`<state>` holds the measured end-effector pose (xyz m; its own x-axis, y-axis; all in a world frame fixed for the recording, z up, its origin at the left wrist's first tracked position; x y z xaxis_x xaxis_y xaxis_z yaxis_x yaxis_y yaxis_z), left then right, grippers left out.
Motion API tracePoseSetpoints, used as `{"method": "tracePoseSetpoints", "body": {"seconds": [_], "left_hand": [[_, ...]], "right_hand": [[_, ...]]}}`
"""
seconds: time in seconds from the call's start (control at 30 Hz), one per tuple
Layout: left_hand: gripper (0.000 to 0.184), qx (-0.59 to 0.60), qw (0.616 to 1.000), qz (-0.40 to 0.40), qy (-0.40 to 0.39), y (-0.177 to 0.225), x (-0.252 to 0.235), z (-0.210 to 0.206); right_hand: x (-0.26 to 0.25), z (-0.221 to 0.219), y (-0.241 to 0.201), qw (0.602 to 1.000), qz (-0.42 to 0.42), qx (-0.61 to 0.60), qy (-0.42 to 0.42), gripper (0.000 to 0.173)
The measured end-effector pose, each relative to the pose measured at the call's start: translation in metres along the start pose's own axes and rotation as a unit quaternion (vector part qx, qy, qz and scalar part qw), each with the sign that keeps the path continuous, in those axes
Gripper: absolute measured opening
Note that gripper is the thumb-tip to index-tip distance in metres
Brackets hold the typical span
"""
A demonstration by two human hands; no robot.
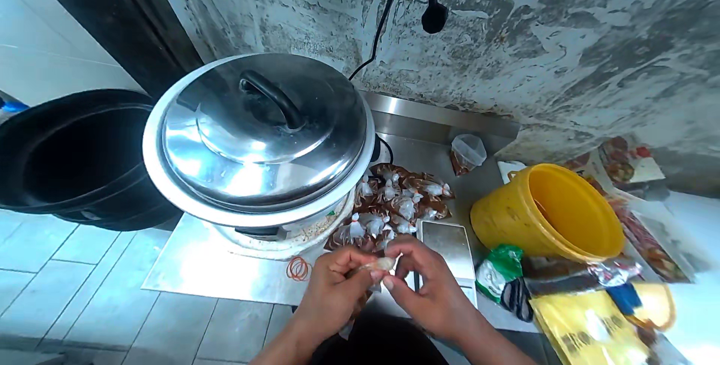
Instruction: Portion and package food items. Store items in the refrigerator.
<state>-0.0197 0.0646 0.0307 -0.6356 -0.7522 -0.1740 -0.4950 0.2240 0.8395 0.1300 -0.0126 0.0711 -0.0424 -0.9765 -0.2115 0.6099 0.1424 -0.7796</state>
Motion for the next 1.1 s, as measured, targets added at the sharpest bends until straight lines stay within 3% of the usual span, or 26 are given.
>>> {"method": "tracePoseSetpoints", "body": {"seconds": [0.1,0.17,0.23,0.3,0.37,0.43,0.5,0.57,0.63,0.7,0.77,0.83,0.9,0.97,1.0,1.1], "left_hand": [[0.012,0.079,0.997,0.015,0.003,0.0,-0.001,0.003],[0.011,0.073,0.997,0.022,-0.021,-0.002,-0.001,0.003],[0.007,-0.032,0.998,0.021,-0.057,-0.003,-0.001,-0.001],[0.013,-0.21,0.972,-0.019,-0.108,-0.009,0.0,-0.008],[0.018,-0.357,0.921,-0.099,-0.117,-0.015,0.001,-0.011],[0.018,-0.388,0.909,-0.134,-0.064,-0.017,0.002,-0.008],[0.015,-0.33,0.939,-0.097,0.014,-0.014,0.002,0.0],[0.008,-0.198,0.975,0.001,0.102,-0.01,0.0,0.011],[0.006,-0.065,0.985,0.065,0.143,-0.006,-0.002,0.02],[0.005,0.012,0.99,0.076,0.116,-0.005,-0.002,0.02],[0.006,-0.012,0.998,0.049,0.048,-0.007,0.002,0.013],[0.008,-0.13,0.991,-0.024,-0.036,-0.007,0.003,0.003],[0.015,-0.289,0.947,-0.114,-0.081,-0.01,0.004,-0.001],[0.019,-0.394,0.903,-0.16,-0.067,-0.013,0.003,0.001],[0.019,-0.405,0.899,-0.16,-0.048,-0.013,0.002,0.003],[0.012,-0.262,0.961,-0.034,0.08,-0.01,0.0,0.019]], "right_hand": [[0.004,0.005,0.019,0.998,-0.038,-0.032,-0.028,0.016],[0.004,0.006,0.038,0.987,-0.125,-0.078,-0.06,0.014],[0.002,0.002,0.048,0.955,-0.242,-0.151,-0.084,0.012],[-0.001,-0.001,0.039,0.928,-0.31,-0.174,-0.11,0.013],[-0.006,-0.005,0.022,0.937,-0.306,-0.099,-0.137,0.011],[-0.006,-0.012,0.006,0.949,-0.277,-0.03,-0.145,0.012],[0.0,-0.018,-0.002,0.961,-0.251,-0.021,-0.116,0.012],[0.006,-0.018,0.001,0.972,-0.223,-0.03,-0.072,0.011],[0.011,-0.014,0.016,0.975,-0.21,-0.038,-0.053,0.01],[0.011,-0.012,0.036,0.967,-0.241,-0.049,-0.069,0.011],[0.006,-0.012,0.049,0.942,-0.3,-0.107,-0.109,0.014],[-0.001,-0.013,0.046,0.909,-0.352,-0.186,-0.122,0.017],[-0.007,-0.013,0.033,0.898,-0.37,-0.2,-0.128,0.018],[-0.009,-0.017,0.015,0.92,-0.341,-0.138,-0.137,0.015],[-0.007,-0.02,0.008,0.933,-0.316,-0.104,-0.135,0.015],[0.006,-0.028,0.007,0.961,-0.253,-0.069,-0.084,0.01]]}}
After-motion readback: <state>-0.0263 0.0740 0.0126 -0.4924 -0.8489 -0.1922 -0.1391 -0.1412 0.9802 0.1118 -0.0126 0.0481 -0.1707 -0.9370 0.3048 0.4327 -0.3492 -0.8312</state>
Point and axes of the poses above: each hand's wrist, its own x-axis away from the middle knuckle, its own z-axis out of the back of the hand, y = z × x, the point moved 6 cm from there along -x, towards the middle knuckle, and after that the axes turned 14 degrees about x, right-handed, at the moved point
